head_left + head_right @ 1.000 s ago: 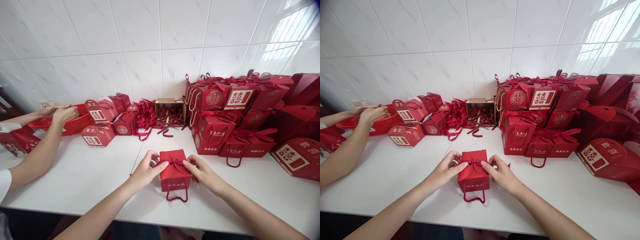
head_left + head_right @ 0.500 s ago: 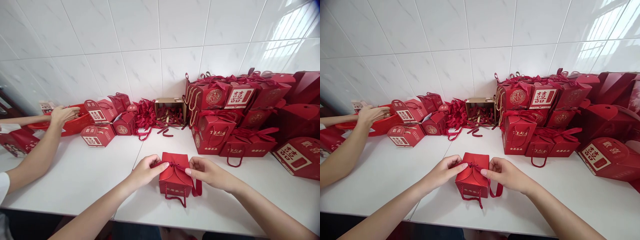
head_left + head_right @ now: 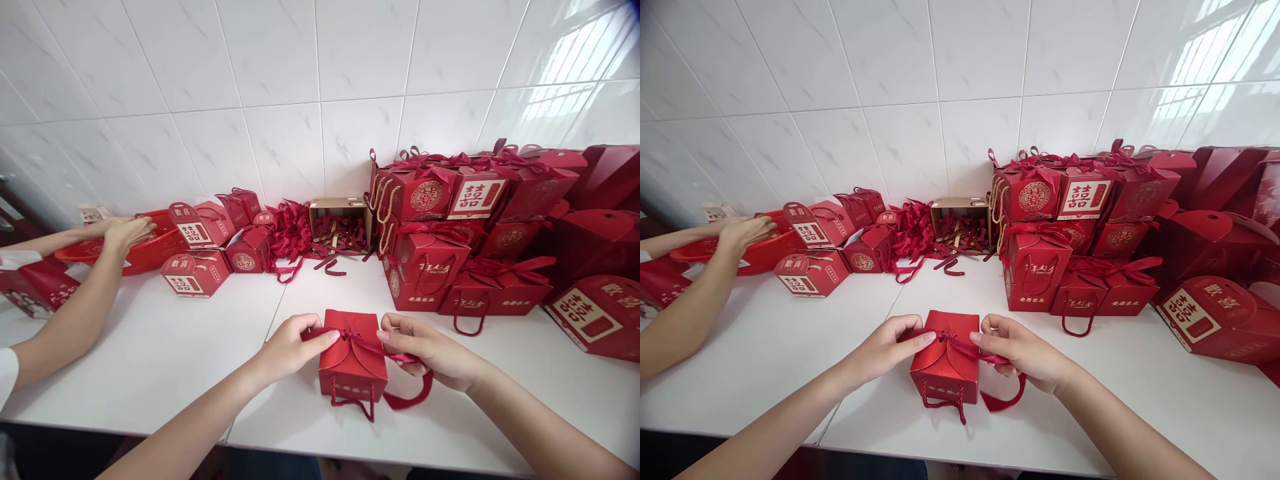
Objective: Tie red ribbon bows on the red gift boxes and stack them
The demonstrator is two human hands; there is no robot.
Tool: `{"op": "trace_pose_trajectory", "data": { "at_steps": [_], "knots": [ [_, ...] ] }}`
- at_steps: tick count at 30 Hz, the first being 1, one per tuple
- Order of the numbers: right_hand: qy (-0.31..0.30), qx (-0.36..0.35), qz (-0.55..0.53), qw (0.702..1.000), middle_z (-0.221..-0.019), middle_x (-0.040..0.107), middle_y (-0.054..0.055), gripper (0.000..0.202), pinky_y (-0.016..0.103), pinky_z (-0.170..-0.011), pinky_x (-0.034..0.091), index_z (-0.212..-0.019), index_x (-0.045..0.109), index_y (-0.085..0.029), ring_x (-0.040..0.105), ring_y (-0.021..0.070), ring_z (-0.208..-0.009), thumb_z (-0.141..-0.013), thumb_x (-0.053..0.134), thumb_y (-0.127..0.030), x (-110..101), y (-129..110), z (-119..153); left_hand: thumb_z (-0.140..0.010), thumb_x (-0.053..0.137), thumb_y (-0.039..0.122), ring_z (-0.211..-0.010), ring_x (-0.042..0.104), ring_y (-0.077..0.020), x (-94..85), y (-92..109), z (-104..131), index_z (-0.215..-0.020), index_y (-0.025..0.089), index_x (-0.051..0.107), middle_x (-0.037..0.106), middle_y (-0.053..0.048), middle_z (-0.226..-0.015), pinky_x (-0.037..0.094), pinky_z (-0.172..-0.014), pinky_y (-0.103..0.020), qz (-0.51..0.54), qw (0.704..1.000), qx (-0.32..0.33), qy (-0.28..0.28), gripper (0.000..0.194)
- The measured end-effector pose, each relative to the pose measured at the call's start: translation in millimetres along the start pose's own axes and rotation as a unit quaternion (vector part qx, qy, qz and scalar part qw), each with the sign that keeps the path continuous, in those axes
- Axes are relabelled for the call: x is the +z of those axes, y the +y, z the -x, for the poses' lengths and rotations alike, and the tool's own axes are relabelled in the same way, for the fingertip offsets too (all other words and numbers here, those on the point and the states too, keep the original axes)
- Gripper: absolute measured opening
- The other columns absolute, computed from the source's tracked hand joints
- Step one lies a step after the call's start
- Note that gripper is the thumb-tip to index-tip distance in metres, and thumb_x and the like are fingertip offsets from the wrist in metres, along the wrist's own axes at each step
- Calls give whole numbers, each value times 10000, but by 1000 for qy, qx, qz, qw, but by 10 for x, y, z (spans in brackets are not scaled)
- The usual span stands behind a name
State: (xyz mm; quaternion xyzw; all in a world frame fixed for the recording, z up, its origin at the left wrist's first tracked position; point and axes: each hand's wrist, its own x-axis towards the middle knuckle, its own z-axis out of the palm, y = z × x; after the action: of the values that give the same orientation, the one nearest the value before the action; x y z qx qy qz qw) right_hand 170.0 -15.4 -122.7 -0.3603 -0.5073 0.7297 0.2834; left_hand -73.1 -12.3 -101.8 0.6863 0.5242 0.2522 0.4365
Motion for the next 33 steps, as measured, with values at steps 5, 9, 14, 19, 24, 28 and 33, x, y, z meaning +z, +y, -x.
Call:
{"op": "trace_pose_trajectory", "data": {
  "at_steps": [5,9,14,19,24,28,33],
  "knots": [
    [-15,-5,103,995,-549,518,-64,346,214,-430,136,-815,363,-218,251,52,-459,-856,569,-493,41,-56,35,-797,583,452,-608,399,-109,8,28,-7,-629,179,449,430,50,-627,317,-590,-239,11,1000,9,-7,347],
    [36,-59,100,993,-510,325,-115,347,216,-434,121,-814,335,-232,191,64,-479,-841,614,-435,6,-14,10,-787,594,462,-599,385,-103,4,7,-25,-613,178,426,407,52,-617,314,-586,-238,19,1000,14,-3,373],
    [72,-150,138,976,-581,240,-98,291,210,-479,190,-798,308,-236,180,80,-527,-891,551,-365,-98,85,32,-777,563,551,-529,316,-86,-66,-122,-30,-596,174,447,360,55,-578,262,-496,-225,42,999,-28,-6,434],
    [108,-235,387,885,-663,358,-31,279,232,-511,287,-623,367,-191,332,89,-566,-840,539,-224,-132,144,138,-790,525,482,-486,336,-83,-252,-221,-62,-712,158,572,415,44,-559,230,-449,-209,25,994,-104,20,337],
    [347,-359,526,689,-736,417,17,204,236,-472,313,-616,550,-167,382,85,-541,-818,532,-148,-25,150,36,-688,638,259,-444,327,-60,-433,-146,-86,-819,131,729,533,12,-530,146,-415,-201,50,958,-132,-249,205],
    [355,-490,437,666,-699,431,14,197,232,-473,348,-623,607,-172,436,100,-565,-813,566,-134,141,40,-52,-743,638,279,-400,247,-34,-305,50,-5,-955,171,739,510,32,-510,129,-401,-201,218,952,-73,-200,257],
    [247,-393,342,817,-697,491,29,213,244,-483,380,-641,701,-191,468,115,-577,-814,626,-290,326,-78,-56,-815,607,318,-540,409,-76,80,306,115,-953,196,749,579,-2,-647,359,-516,-200,185,982,34,-8,232]
  ]
}}
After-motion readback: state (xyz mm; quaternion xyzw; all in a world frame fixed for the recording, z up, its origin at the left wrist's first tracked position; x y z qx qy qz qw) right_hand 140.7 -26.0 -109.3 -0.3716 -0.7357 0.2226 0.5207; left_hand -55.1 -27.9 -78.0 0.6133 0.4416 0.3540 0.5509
